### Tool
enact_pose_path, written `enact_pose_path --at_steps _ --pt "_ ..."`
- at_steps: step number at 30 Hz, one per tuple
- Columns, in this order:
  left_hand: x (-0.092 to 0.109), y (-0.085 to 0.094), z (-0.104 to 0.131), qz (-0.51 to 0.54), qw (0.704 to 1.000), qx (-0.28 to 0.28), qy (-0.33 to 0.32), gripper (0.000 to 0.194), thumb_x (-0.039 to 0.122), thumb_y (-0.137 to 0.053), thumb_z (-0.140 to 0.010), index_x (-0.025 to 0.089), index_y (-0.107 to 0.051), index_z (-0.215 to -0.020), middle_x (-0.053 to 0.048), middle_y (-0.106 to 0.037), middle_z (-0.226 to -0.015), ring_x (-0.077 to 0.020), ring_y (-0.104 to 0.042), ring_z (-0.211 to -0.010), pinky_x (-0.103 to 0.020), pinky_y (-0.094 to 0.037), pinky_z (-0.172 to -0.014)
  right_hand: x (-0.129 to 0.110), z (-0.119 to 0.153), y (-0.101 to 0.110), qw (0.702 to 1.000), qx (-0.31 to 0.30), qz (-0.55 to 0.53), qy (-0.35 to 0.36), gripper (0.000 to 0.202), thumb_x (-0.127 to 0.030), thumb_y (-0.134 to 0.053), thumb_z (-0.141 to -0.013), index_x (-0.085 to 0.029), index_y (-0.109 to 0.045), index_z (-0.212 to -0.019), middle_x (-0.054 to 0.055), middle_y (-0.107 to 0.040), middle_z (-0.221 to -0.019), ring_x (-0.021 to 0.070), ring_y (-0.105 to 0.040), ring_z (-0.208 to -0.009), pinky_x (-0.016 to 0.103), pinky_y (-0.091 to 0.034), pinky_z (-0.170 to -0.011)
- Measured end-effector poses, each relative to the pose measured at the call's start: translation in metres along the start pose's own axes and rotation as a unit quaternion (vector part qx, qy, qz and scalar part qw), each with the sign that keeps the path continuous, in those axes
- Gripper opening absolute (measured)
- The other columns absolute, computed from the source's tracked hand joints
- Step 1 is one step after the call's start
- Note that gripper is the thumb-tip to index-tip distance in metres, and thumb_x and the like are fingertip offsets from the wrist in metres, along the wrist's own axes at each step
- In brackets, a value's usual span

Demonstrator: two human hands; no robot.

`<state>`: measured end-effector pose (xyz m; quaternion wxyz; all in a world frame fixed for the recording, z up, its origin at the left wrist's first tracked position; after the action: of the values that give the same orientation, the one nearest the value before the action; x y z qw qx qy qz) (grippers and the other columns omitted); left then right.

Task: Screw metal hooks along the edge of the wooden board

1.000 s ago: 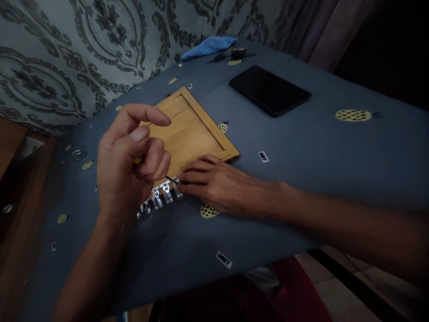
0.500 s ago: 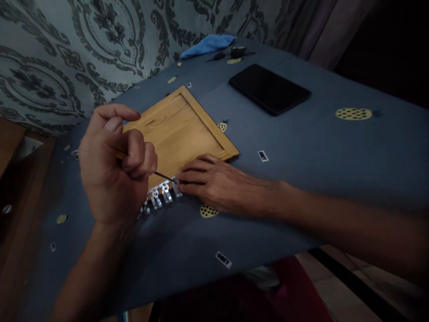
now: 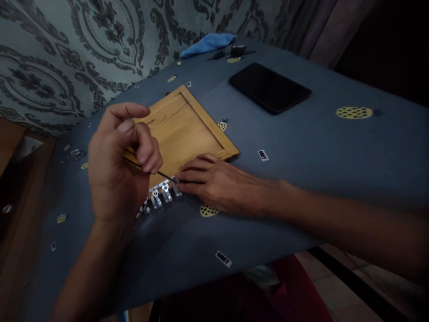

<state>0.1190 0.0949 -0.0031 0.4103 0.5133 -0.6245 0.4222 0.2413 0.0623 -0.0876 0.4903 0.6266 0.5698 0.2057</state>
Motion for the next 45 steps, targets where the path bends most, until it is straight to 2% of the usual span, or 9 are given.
enact_pose_path --at_steps 3,9,14,20,26,28,34,42,45 --pt "0.002 0.002 0.0 -0.001 0.999 0.041 -0.01 0.011 0.013 -0.053 -0.087 0.015 -0.063 -0.084 0.003 -0.045 -0.053 -0.0101 -0.038 -0.046 -0.021 -0.033 -0.04 0.0 0.0 0.0 1.0 0.0 -0.005 0.001 0.032 -0.011 -0.047 -0.098 -0.01 -0.064 -0.125 0.012 -0.066 -0.128 0.028 -0.054 -0.117 0.046 -0.041 -0.101" --pt "0.005 -0.003 0.002 0.0 0.996 0.06 -0.065 0.024 0.022 -0.045 -0.1 0.015 -0.06 -0.082 0.007 -0.032 -0.048 -0.0077 -0.022 -0.041 -0.019 -0.022 -0.035 0.0 -0.001 -0.001 1.0 -0.007 0.0 -0.003 0.031 -0.012 -0.047 -0.099 -0.013 -0.064 -0.125 0.013 -0.066 -0.128 0.0265 -0.055 -0.118 0.046 -0.041 -0.1" --pt "0.002 -0.009 -0.003 0.0 0.998 0.023 -0.059 0.03 0.036 -0.057 -0.096 0.017 -0.061 -0.074 0.01 -0.02 -0.041 -0.0058 -0.013 -0.033 -0.019 -0.014 -0.03 0.0 -0.002 -0.001 1.0 -0.007 0.008 -0.003 0.03 -0.013 -0.048 -0.099 -0.013 -0.064 -0.124 0.012 -0.067 -0.127 0.0256 -0.056 -0.117 0.045 -0.041 -0.1" --pt "0.002 -0.013 -0.006 -0.006 0.998 -0.039 -0.039 0.036 0.024 -0.039 -0.102 0.016 -0.065 -0.079 0.009 -0.017 -0.044 -0.0053 -0.009 -0.035 -0.018 -0.015 -0.032 0.0 -0.003 -0.002 1.0 -0.011 0.006 -0.007 0.029 -0.012 -0.046 -0.099 -0.013 -0.065 -0.122 0.011 -0.067 -0.124 0.0257 -0.056 -0.117 0.045 -0.04 -0.101" --pt "0.003 -0.019 -0.006 -0.002 0.993 -0.112 -0.027 0.023 0.024 -0.051 -0.095 0.015 -0.067 -0.082 0.01 -0.017 -0.045 -0.0051 -0.011 -0.034 -0.019 -0.017 -0.031 0.0 -0.003 -0.001 1.0 -0.027 0.0 -0.014 0.029 -0.012 -0.048 -0.099 -0.013 -0.064 -0.123 0.011 -0.067 -0.123 0.0245 -0.055 -0.119 0.044 -0.039 -0.103" --pt "0.006 -0.018 -0.004 -0.003 0.996 -0.089 -0.027 0.025 0.02 -0.048 -0.095 0.015 -0.066 -0.08 0.009 -0.02 -0.044 -0.0049 -0.012 -0.034 -0.018 -0.019 -0.032 0.0 -0.003 -0.001 1.0 -0.027 0.002 -0.013 0.029 -0.012 -0.049 -0.099 -0.014 -0.064 -0.123 0.011 -0.067 -0.123 0.0247 -0.055 -0.119 0.044 -0.039 -0.102" --pt "0.022 -0.009 0.004 -0.027 0.995 0.064 -0.065 0.039 0.018 -0.031 -0.102 0.015 -0.058 -0.075 0.009 -0.02 -0.042 -0.0051 -0.008 -0.035 -0.017 -0.016 -0.033 0.0 -0.002 -0.002 1.0 -0.01 0.012 -0.002 0.029 -0.014 -0.045 -0.1 -0.013 -0.064 -0.122 0.011 -0.066 -0.127 0.0263 -0.054 -0.12 0.045 -0.039 -0.103" --pt "0.012 -0.004 0.002 -0.008 0.997 0.057 -0.058 0.035 0.024 -0.038 -0.102 0.015 -0.059 -0.076 0.009 -0.02 -0.042 -0.0057 -0.011 -0.035 -0.019 -0.015 -0.033 0.001 -0.001 -0.002 1.0 -0.017 0.006 -0.005 0.032 -0.013 -0.047 -0.099 -0.012 -0.063 -0.127 0.012 -0.065 -0.13 0.028 -0.054 -0.121 0.046 -0.039 -0.102" --pt "0.011 -0.004 0.002 -0.012 0.997 0.055 -0.046 0.033 0.021 -0.037 -0.101 0.015 -0.059 -0.076 0.008 -0.021 -0.042 -0.0062 -0.013 -0.035 -0.019 -0.016 -0.033 0.001 -0.001 -0.001 1.0 -0.016 0.008 -0.004 0.032 -0.013 -0.047 -0.099 -0.012 -0.063 -0.127 0.012 -0.065 -0.131 0.0275 -0.054 -0.121 0.046 -0.039 -0.102"
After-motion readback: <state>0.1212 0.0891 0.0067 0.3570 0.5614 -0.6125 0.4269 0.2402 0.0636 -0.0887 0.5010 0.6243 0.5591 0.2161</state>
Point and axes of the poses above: each hand's wrist, its own z-axis away from the middle knuckle, its own y-axis out of the back of the hand, x = y × z, the point moved 5 cm from there along -z, towards the middle knuckle
